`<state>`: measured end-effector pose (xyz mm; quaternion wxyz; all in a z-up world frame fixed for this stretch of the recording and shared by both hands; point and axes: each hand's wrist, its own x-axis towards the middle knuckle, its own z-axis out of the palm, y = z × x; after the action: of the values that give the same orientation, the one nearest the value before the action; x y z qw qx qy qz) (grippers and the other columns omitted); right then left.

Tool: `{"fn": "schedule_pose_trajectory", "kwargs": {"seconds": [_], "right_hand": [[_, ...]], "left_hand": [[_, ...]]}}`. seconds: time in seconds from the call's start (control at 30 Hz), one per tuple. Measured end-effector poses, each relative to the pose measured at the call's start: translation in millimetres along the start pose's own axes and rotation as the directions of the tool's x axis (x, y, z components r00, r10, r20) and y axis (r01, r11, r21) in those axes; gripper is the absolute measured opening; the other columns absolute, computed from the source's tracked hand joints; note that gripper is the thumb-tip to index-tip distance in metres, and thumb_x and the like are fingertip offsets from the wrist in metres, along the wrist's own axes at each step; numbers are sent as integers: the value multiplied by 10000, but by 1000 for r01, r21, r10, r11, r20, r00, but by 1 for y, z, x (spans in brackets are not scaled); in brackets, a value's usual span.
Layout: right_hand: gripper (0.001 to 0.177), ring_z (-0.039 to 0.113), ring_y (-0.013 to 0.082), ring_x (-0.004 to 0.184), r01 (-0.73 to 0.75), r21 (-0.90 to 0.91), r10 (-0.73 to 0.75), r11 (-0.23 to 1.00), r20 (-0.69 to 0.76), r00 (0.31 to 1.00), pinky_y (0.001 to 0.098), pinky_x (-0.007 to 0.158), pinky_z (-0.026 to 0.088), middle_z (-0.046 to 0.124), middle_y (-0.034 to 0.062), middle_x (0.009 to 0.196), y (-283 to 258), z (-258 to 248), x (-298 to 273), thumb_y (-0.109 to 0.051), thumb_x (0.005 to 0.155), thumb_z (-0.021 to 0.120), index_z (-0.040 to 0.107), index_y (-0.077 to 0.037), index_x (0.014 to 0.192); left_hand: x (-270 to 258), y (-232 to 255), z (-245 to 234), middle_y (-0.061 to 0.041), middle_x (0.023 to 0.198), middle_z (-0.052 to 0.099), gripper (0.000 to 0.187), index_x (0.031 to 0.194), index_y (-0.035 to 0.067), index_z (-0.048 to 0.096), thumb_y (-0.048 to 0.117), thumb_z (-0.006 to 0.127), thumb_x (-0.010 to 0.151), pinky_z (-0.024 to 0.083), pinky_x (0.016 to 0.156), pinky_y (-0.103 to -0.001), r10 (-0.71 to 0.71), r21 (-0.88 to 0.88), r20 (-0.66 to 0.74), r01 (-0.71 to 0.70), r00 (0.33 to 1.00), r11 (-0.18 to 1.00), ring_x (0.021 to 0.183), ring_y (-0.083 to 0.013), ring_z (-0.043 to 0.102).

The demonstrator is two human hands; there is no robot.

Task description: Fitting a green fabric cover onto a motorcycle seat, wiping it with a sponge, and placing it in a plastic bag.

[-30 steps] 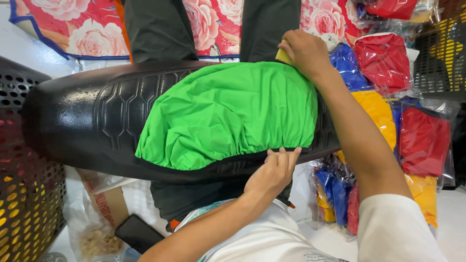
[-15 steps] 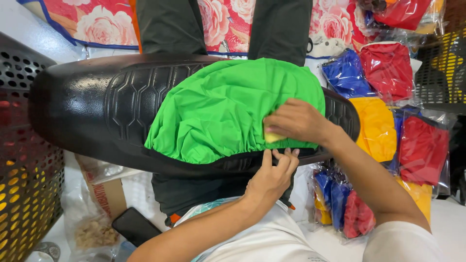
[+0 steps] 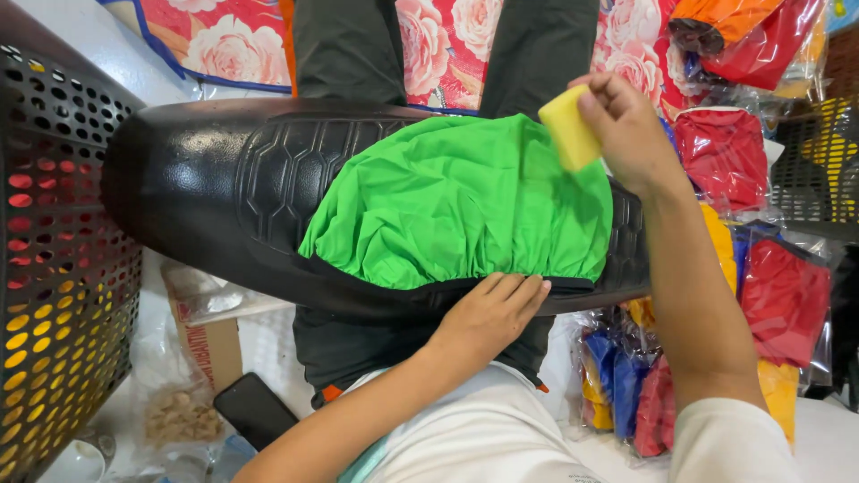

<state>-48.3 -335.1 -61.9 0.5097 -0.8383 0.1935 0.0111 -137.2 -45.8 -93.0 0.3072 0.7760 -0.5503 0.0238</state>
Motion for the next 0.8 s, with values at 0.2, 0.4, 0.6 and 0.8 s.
{"fn": "schedule_pose_trajectory", "kwargs": {"seconds": [0.2, 0.4, 0.6, 0.8], "right_hand": [[321, 670, 125, 830, 18, -54, 25, 998, 704, 710, 251, 801, 564, 759, 44, 961, -25, 26, -65, -37, 752, 839, 732, -15, 1054], [385, 729, 229, 794, 319, -290, -86, 903, 604, 792, 390, 777, 569, 774, 99, 836, -15, 41, 1, -263, 733, 918, 768, -92, 1043], [218, 622, 130, 705, 344, -411, -340, 844, 83, 937, 250, 649, 532, 717, 95, 889, 24, 18, 73, 40, 892, 852, 705, 41, 1053], [330, 619, 78, 773, 110, 84, -127, 990, 238, 963, 168, 733, 516, 671, 46, 974, -31, 34, -9, -13, 855, 792, 596, -33, 1121]], "left_hand": [[-15, -5, 14, -77, 1440, 559, 503, 1420, 35, 562, 180, 552, 938, 404, 1065, -291, 47, 10, -30, -46, 998, 999, 1163, -192, 556], [-11, -4, 18, -78, 1327, 580, 291, 1335, 57, 586, 82, 472, 1068, 457, 1085, -342, 37, 56, -207, -26, 978, 998, 1210, -220, 567], [-12, -10, 6, -91, 1427, 548, 470, 1363, 11, 598, 121, 585, 907, 416, 1069, -308, 34, -112, -33, -37, 999, 993, 1205, -224, 534], [-14, -14, 16, -90, 1414, 572, 464, 1356, 13, 586, 120, 577, 905, 438, 1069, -332, 28, -224, -50, -39, 998, 974, 1199, -238, 554]]}}
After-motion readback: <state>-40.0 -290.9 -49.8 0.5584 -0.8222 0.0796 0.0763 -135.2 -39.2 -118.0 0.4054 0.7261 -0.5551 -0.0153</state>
